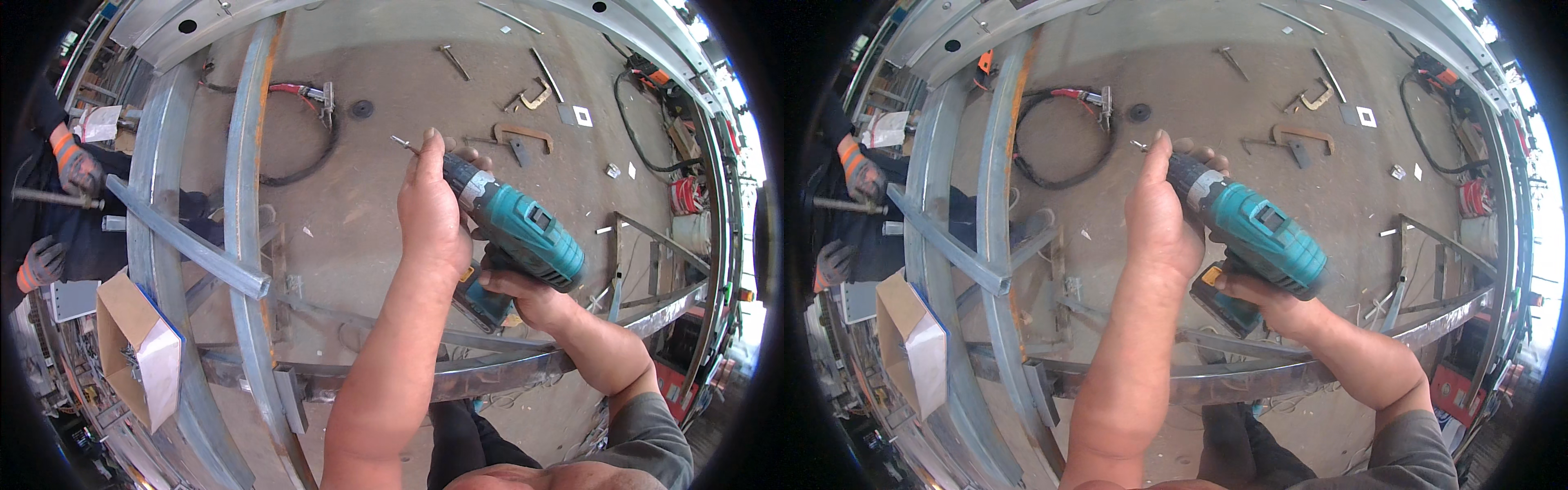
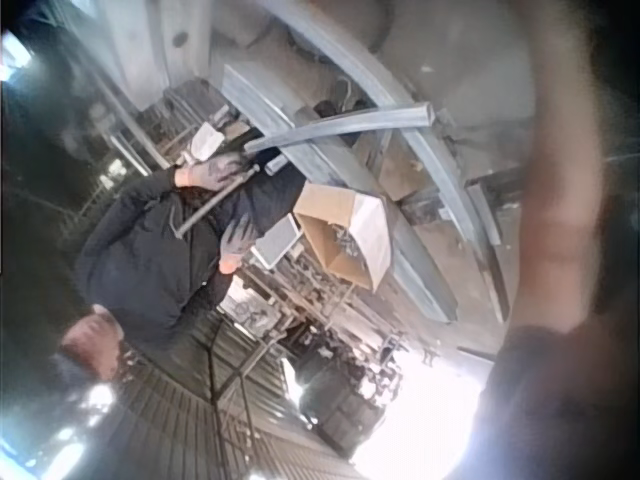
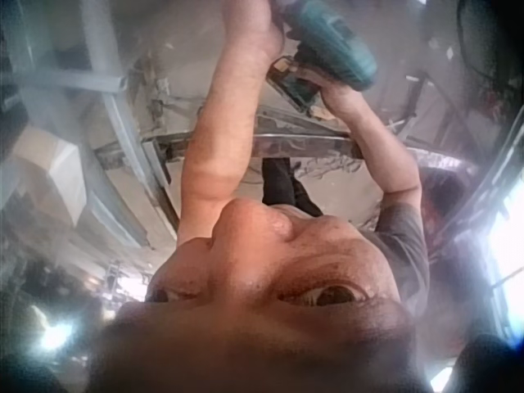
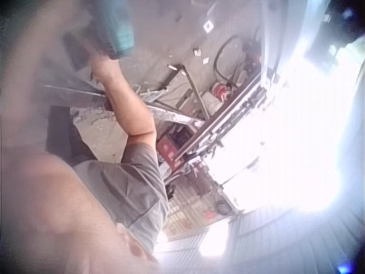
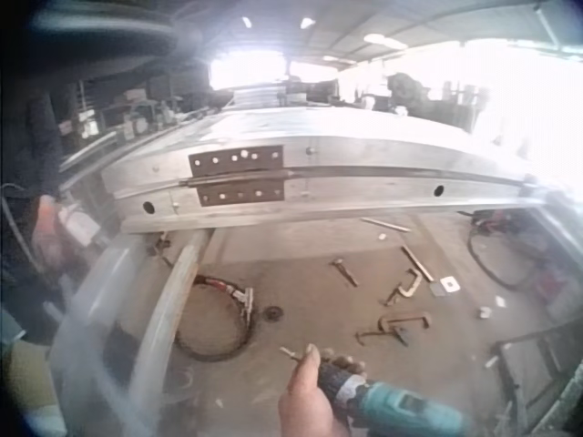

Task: The person uses a cordless drill to drive screws into a curved metal frame, securing a metal plate along its edge. The person repeatedly picks up screws, aligns them with pre-drilled holes, and fastens them while holding the frame steady.

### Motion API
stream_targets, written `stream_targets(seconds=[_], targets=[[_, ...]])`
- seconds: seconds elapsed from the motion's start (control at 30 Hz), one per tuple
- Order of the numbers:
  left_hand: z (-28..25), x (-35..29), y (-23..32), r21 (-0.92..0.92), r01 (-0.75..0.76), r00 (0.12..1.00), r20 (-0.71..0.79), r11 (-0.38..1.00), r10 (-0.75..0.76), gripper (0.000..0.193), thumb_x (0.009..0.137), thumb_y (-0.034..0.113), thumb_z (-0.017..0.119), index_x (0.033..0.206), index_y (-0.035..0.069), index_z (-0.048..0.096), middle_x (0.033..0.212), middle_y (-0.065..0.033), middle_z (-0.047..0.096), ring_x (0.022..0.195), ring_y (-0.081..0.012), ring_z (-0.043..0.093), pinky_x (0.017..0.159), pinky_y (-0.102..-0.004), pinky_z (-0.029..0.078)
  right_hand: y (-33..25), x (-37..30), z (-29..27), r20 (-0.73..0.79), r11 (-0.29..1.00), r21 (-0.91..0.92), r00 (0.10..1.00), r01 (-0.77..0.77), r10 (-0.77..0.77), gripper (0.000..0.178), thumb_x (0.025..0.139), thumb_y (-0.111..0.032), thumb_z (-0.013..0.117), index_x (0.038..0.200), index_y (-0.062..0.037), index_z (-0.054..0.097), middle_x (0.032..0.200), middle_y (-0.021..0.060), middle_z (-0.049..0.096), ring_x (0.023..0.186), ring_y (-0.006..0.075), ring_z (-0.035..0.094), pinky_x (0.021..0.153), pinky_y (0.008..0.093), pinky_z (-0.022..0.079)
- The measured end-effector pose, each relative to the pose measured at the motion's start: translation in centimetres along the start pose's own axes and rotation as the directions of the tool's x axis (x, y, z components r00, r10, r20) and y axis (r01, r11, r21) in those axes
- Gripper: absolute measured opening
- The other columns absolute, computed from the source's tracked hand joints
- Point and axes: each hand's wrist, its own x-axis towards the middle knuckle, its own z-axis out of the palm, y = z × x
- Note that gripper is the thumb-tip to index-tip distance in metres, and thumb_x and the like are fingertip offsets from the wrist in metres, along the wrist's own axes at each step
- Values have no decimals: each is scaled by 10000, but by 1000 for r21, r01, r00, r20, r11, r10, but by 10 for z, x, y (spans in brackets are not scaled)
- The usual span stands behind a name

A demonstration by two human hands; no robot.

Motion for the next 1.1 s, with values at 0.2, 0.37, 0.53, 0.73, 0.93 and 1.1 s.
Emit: stream_targets(seconds=[0.2, 0.37, 0.53, 0.73, 0.93, 1.1], targets=[[0, 0, 0, -12, -8, 1000, 19, 1000, 8, 345, 1068, 397, 563, 1058, 54, 593, 946, -108, 670, 890, -263, 695, 844, -400, 571, -4, 0, 0, 11, 1000, -5, 1000, 8, -8, 448, 938, -84, 743, 1351, -48, 574, 1072, 41, 653, 1024, 157, 625, 958, 344, 506], [-4, 2, 1, -1, -3, 997, 74, 1000, 3, 457, 1067, 494, 520, 1098, 42, 582, 981, -103, 678, 935, -260, 684, 900, -403, 551, -11, 3, 3, -8, 999, 25, 999, 36, -36, 508, 912, -70, 756, 1380, -58, 559, 1050, 20, 630, 999, 147, 614, 942, 333, 507], [-1, 2, 0, -4, -108, 994, 28, 994, 108, 580, 1058, 548, 516, 1263, 5, 531, 1046, -69, 613, 1009, -198, 639, 957, -353, 509, -16, 7, 2, -131, 976, 87, 973, 202, -190, 610, 817, -54, 776, 1379, -38, 540, 915, -5, 613, 869, 120, 580, 810, 276, 445], [12, -16, 13, 404, -472, 823, -117, 783, 557, 368, 1076, 435, 527, 1075, 69, 554, 861, -37, 557, 798, -130, 518, 794, -320, 432, -22, 5, -9, -250, 939, 133, 928, 316, -276, 606, 811, -54, 747, 1376, -7, 532, 888, 21, 621, 850, 139, 604, 832, 299, 482], [102, -63, 112, 365, -696, 701, 163, 618, 694, 424, 995, 293, 644, 1348, 69, 575, 1318, -163, 578, 1153, -219, 621, 1033, -375, 471, -23, -2, -13, -311, 873, 357, 924, 332, -223, 605, 800, -67, 721, 1368, 10, 525, 842, 54, 601, 825, 173, 613, 838, 326, 496], [130, 7, 228, 573, -597, 329, 814, -562, 479, 596, 986, 353, 649, 1464, 28, 503, 1465, -214, 535, 1308, -317, 558, 1130, -409, 421, -29, 0, -14, -355, 878, 331, 908, 345, -223, 627, 770, -86, 723, 1354, 22, 523, 819, 72, 603, 793, 184, 611, 826, 327, 493]])
